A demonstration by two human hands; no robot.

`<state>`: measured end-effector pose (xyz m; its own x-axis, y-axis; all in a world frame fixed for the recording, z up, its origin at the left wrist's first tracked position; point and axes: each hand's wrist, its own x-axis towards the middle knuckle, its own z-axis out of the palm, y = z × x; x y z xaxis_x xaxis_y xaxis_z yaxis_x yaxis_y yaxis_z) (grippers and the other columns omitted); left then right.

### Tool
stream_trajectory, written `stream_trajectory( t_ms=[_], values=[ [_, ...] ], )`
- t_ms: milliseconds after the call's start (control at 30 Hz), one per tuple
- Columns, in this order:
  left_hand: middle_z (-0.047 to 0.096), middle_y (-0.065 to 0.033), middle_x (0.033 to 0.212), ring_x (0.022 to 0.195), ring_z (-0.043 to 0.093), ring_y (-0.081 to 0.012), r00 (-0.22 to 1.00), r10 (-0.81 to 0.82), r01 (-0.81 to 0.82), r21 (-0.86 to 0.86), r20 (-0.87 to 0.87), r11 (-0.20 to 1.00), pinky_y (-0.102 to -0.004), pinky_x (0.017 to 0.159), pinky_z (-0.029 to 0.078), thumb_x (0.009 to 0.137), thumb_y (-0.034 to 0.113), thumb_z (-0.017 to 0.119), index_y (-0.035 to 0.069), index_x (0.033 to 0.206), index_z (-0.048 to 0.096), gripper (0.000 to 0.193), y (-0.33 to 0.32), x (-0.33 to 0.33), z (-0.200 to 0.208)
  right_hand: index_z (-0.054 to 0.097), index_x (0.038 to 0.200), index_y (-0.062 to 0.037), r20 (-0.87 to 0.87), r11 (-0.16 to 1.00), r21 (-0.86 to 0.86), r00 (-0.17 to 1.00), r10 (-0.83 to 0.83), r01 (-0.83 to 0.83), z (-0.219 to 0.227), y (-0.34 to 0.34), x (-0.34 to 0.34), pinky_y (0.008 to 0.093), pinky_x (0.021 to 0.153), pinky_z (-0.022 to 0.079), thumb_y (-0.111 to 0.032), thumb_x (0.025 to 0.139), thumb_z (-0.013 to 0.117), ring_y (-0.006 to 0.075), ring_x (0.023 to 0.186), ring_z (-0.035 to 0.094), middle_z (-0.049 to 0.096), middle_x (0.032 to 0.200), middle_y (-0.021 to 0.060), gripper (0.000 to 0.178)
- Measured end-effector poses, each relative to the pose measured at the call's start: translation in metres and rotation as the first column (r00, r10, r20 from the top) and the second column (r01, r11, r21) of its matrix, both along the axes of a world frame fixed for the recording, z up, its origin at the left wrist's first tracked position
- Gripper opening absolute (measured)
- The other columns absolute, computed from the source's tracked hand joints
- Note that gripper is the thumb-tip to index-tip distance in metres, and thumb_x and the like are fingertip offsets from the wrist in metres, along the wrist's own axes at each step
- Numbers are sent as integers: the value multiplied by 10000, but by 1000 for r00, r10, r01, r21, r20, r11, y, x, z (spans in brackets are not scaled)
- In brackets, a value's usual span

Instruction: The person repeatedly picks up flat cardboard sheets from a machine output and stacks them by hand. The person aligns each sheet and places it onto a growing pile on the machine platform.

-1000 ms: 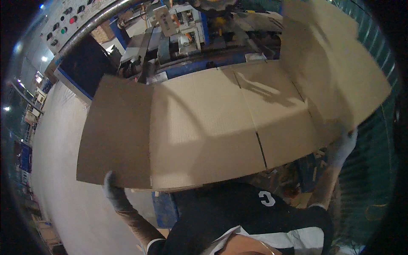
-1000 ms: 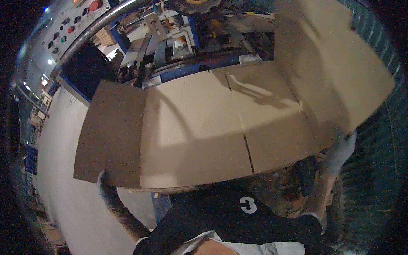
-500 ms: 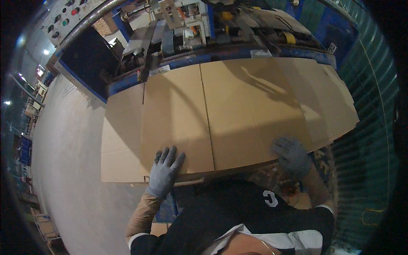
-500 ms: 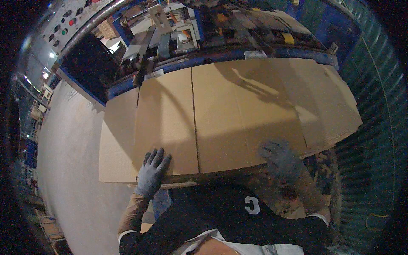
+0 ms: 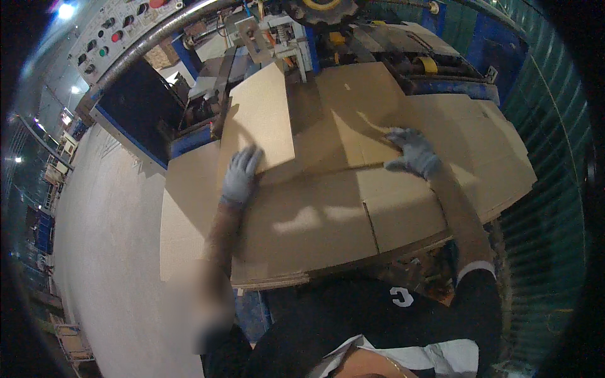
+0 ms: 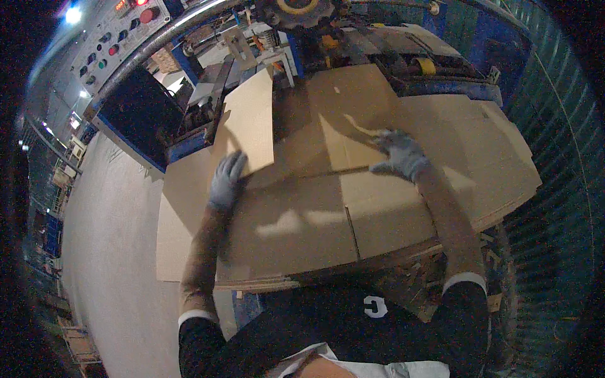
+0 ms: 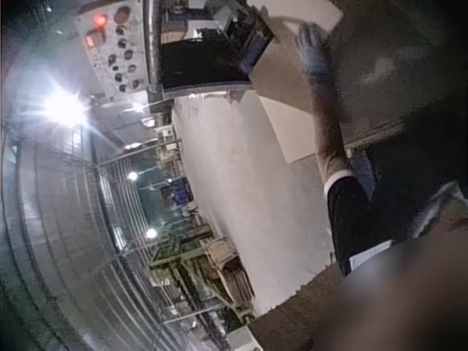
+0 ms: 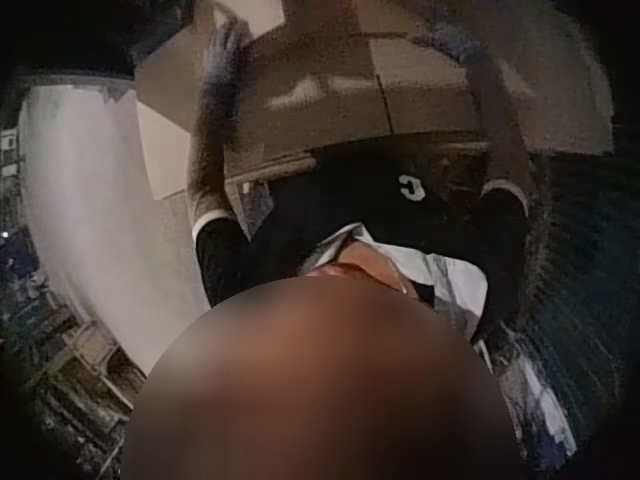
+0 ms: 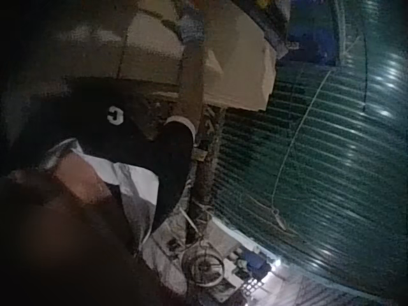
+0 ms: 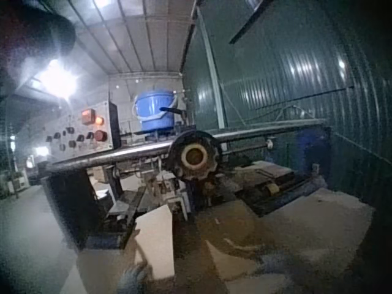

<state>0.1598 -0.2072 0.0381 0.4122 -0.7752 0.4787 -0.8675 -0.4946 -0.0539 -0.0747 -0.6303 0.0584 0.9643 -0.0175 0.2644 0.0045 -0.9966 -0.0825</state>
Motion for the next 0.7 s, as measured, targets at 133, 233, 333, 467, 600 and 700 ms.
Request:
stream_trajectory(
  t_ms=[133,233,333,467,600,700],
  values=[
    [432,-182,1404,1317,391,-337,901,426,-433,118,81,894,-503,1104,269,848,219,589,49,1395,389,607,-42,26,12,545,1248,-61,86,969,-43,968,-238,242,-31,-14,49,460,1013,382,-566,794,616,363,1168,504,536,1269,143,683],
    [417,-205,1412,1301,399,-365,846,534,-532,-60,12,844,-495,1086,295,858,291,617,16,1408,351,669,-39,10,15,549,1249,-94,175,925,-60,916,-361,376,-40,-18,42,455,988,411,-482,828,620,375,1180,496,530,1283,173,577],
    [523,-214,1293,1271,431,-368,692,620,-699,-127,-369,704,-423,1074,333,812,398,710,-12,1346,439,726,38,-25,9,522,1283,-94,278,901,204,860,-428,383,-35,-28,-33,448,987,424,-464,849,603,386,1245,452,489,1337,219,576],
    [581,-191,1197,1113,507,-312,431,830,-828,-520,-353,209,-385,933,408,841,422,675,-44,1237,524,630,168,-76,-25,469,1360,-117,312,457,214,382,-870,863,-54,-62,-165,454,1027,398,-368,843,637,392,1248,462,438,1393,215,599],
    [642,-166,1060,910,590,-273,-10,602,-899,-256,-798,-356,-382,746,501,850,486,636,-65,1095,627,603,257,-103,-71,475,1360,-131,196,240,337,181,-964,910,-99,-111,-217,432,989,437,-284,830,656,379,1185,516,509,1318,203,581],
    [651,-155,1072,888,611,-260,272,454,-882,-409,-848,-235,-372,742,521,876,429,622,-65,1111,642,547,292,-101,-81,497,1314,-78,390,470,829,288,-874,304,-115,-139,-221,417,931,474,-279,857,625,360,1105,570,565,1242,200,515]
  ],
)
